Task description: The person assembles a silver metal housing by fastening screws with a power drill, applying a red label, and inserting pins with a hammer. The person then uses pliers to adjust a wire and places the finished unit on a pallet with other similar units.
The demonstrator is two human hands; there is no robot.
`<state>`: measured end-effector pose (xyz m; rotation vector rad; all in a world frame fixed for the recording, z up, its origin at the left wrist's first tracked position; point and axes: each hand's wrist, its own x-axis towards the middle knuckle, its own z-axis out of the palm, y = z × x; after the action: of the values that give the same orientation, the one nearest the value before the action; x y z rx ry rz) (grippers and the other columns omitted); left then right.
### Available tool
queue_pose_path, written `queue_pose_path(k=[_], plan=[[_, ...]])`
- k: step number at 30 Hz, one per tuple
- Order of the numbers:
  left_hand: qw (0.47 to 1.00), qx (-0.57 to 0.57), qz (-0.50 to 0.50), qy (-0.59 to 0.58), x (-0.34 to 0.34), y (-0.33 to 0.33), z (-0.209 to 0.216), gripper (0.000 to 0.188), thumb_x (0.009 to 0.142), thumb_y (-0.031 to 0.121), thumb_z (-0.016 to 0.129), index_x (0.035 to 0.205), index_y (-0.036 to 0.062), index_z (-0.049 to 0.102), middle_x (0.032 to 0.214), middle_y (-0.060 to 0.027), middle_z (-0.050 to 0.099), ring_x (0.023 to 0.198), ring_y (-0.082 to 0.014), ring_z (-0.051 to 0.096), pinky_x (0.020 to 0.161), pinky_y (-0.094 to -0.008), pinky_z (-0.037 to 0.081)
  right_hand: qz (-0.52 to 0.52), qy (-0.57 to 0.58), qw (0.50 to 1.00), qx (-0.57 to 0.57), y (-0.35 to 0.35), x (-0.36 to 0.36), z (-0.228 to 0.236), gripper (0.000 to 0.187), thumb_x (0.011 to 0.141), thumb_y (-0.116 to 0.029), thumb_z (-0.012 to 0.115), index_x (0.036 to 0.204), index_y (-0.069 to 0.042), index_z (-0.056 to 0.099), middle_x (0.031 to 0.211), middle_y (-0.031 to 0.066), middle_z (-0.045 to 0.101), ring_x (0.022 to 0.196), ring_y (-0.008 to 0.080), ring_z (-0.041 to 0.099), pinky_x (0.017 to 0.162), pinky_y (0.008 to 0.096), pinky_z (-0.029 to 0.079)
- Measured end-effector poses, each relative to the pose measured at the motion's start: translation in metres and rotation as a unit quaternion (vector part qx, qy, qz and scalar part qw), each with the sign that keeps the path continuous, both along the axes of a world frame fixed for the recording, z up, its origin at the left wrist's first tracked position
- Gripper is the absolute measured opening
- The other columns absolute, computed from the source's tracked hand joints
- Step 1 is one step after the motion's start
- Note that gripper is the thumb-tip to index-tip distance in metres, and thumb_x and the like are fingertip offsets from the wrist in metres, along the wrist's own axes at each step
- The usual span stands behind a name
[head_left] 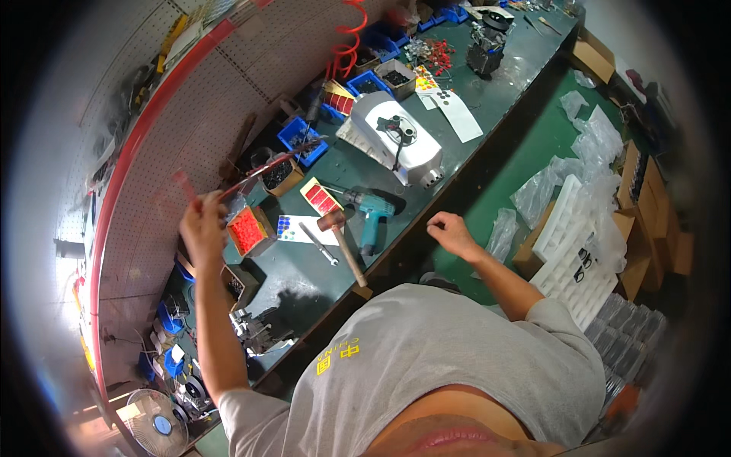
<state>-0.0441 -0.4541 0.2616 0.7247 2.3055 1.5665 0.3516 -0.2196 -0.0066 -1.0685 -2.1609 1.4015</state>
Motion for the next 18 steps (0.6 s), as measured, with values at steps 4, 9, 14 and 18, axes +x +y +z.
queue_pose_path(k=[4,9,14,18], plan=[[0.984,-0.002,-0.153,0.093,0.011,0.116,-0.055,0.026,0.104,0.023,0.062,0.091,0.0015,0.067,0.074,0.0035,0.059,0.065,-0.0035,0.048,0.057,-0.0225,0.037,-0.046,-0.025,0.999,-0.014,0.052,0.022,0.0,0.02,0.084,-0.017,0.071,0.095,-0.001,0.074,0.089,0.0135,0.075,0.08,0.0231,0.071,0.075,0.036,0.056],[0.97,-0.015,-0.228,0.079,0.012,0.195,-0.079,0.027,0.103,0.026,0.063,0.09,0.0018,0.065,0.073,0.002,0.059,0.066,-0.0054,0.05,0.061,-0.0246,0.041,-0.079,0.022,0.996,-0.034,0.079,0.036,-0.016,0.02,0.084,-0.017,0.072,0.096,-0.001,0.073,0.087,0.0106,0.074,0.077,0.018,0.069,0.073,0.0336,0.055],[0.971,-0.011,-0.235,0.048,0.01,0.232,-0.08,0.026,0.101,0.023,0.064,0.089,-0.0001,0.065,0.072,0.0005,0.06,0.066,-0.0062,0.052,0.061,-0.0256,0.043,-0.081,0.025,0.996,-0.006,0.104,0.018,0.019,0.022,0.084,-0.016,0.073,0.099,0.001,0.072,0.089,0.0104,0.073,0.081,0.0179,0.069,0.078,0.0324,0.055],[0.967,-0.044,-0.247,0.043,0.011,0.245,-0.074,0.025,0.101,0.022,0.063,0.09,0.0,0.065,0.072,0.001,0.058,0.066,-0.0065,0.051,0.061,-0.0255,0.042,-0.044,0.039,0.998,0.01,0.157,-0.009,0.025,0.024,0.084,-0.016,0.073,0.101,0.001,0.071,0.091,0.0127,0.074,0.083,0.0191,0.07,0.079,0.0326,0.056]])
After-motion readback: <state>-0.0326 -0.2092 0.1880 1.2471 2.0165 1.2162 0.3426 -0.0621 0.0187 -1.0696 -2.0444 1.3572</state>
